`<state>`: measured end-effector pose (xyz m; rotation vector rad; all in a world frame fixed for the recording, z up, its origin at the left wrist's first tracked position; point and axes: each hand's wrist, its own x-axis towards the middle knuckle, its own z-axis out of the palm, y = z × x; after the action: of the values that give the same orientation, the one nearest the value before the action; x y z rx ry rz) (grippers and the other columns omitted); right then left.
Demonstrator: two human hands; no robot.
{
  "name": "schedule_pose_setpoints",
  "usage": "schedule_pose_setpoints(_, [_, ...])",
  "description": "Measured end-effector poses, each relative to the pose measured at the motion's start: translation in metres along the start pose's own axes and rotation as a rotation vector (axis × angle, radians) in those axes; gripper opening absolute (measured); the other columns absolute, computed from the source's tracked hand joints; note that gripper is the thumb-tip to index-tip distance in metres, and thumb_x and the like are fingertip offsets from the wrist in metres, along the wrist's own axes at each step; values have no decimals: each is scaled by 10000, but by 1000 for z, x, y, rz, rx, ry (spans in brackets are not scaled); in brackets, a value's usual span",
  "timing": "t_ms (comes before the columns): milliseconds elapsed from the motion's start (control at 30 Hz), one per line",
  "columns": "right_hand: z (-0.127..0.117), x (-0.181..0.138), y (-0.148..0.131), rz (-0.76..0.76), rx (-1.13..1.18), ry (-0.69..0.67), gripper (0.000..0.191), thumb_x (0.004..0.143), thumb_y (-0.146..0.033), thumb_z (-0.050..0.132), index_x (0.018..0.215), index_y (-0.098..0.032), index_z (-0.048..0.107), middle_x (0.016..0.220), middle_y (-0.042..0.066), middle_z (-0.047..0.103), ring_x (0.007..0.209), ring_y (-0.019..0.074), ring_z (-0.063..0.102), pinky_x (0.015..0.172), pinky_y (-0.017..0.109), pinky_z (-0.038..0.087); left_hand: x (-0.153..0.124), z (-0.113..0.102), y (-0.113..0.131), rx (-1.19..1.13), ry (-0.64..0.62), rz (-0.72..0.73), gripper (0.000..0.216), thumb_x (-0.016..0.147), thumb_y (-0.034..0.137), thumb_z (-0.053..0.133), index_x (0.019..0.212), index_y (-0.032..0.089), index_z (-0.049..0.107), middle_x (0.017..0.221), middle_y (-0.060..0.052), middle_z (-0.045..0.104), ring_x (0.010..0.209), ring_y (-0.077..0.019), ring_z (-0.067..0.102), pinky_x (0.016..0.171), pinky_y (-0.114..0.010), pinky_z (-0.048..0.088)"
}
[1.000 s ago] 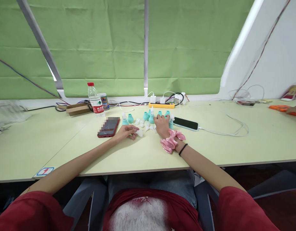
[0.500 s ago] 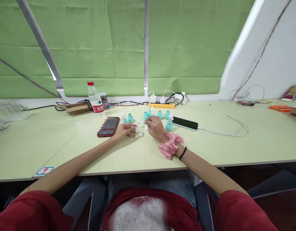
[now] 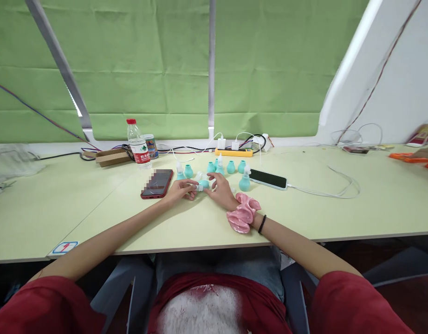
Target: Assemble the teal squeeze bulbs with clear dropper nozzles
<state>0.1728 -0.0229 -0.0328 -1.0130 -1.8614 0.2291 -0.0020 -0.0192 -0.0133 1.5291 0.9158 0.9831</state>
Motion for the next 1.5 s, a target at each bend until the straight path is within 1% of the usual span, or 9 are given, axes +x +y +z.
schedule_pose_setpoints(67, [2, 1, 5, -18, -123, -25, 415, 682, -257, 549, 1073, -171, 439, 949, 77, 474, 699, 138, 498, 632, 320, 475, 0, 0, 0, -7, 16, -15, 247, 648, 240, 591, 845, 94, 562, 561, -19, 562, 475, -82, 518, 479, -229, 470])
schedule_pose_setpoints(133, [3, 1, 7, -98, -240, -72, 393, 709, -257, 518, 1086, -172, 444, 1047, 102, 448, 882, 194, 469, 768, 374, 426, 0, 0, 1, -17, 28, -35, 228, 655, 232, 579, 839, 98, 558, 556, -16, 561, 470, -81, 520, 477, -224, 467])
schedule_pose_setpoints(233, [3, 0, 4, -187, -362, -191, 420, 735, -263, 484, 1140, -180, 408, 1134, 98, 424, 1013, 240, 375, 824, 415, 373, -1, 0, 2, -24, 34, -49, 209, 657, 220, 570, 828, 101, 555, 554, -17, 563, 472, -84, 526, 478, -218, 463])
schedule_pose_setpoints(333, [3, 0, 1, -176, -420, -243, 418, 759, -254, 446, 1165, -176, 386, 1070, 94, 463, 969, 237, 380, 784, 409, 383, -2, 1, 4, -29, 43, -48, 206, 649, 209, 570, 822, 98, 553, 557, -21, 565, 473, -88, 529, 468, -214, 458])
schedule_pose_setpoints(533, [3, 0, 1, -135, -436, -158, 370, 696, -276, 511, 1045, -166, 459, 959, 101, 463, 936, 241, 388, 758, 393, 384, -2, 1, 6, -41, 108, -26, 186, 653, 202, 540, 812, 104, 540, 519, -8, 545, 431, -89, 515, 428, -206, 432])
schedule_pose_setpoints(833, [-1, -1, -2, -46, -242, -123, 314, 573, -159, 507, 872, -180, 410, 839, 35, 499, 781, 171, 470, 703, 302, 396, -1, -1, 7, -99, 210, 11, 169, 636, 174, 526, 795, 118, 512, 511, 5, 531, 437, -88, 516, 452, -222, 452])
schedule_pose_setpoints(1067, [-4, 0, -3, -182, -128, -100, 362, 574, -105, 483, 924, -183, 434, 914, 55, 483, 870, 189, 457, 781, 323, 380, -1, -3, 6, -150, 113, 19, 234, 620, 218, 599, 808, 108, 514, 555, -16, 567, 501, -104, 553, 530, -264, 486])
schedule_pose_setpoints(1267, [-8, -1, -7, -175, -104, -86, 332, 578, -114, 470, 902, -180, 440, 880, 56, 474, 834, 193, 463, 751, 324, 382, -3, -5, 4, -212, 57, 35, 316, 608, 259, 651, 844, 99, 516, 603, -34, 595, 554, -109, 573, 610, -296, 495])
schedule_pose_setpoints(1500, [-12, -5, -15, -172, -79, -97, 315, 574, -133, 468, 882, -179, 414, 821, 28, 509, 715, 150, 485, 673, 274, 385, -2, -9, 2, -253, -61, -3, 340, 579, 232, 684, 846, 91, 528, 666, -59, 621, 620, -133, 594, 674, -331, 490])
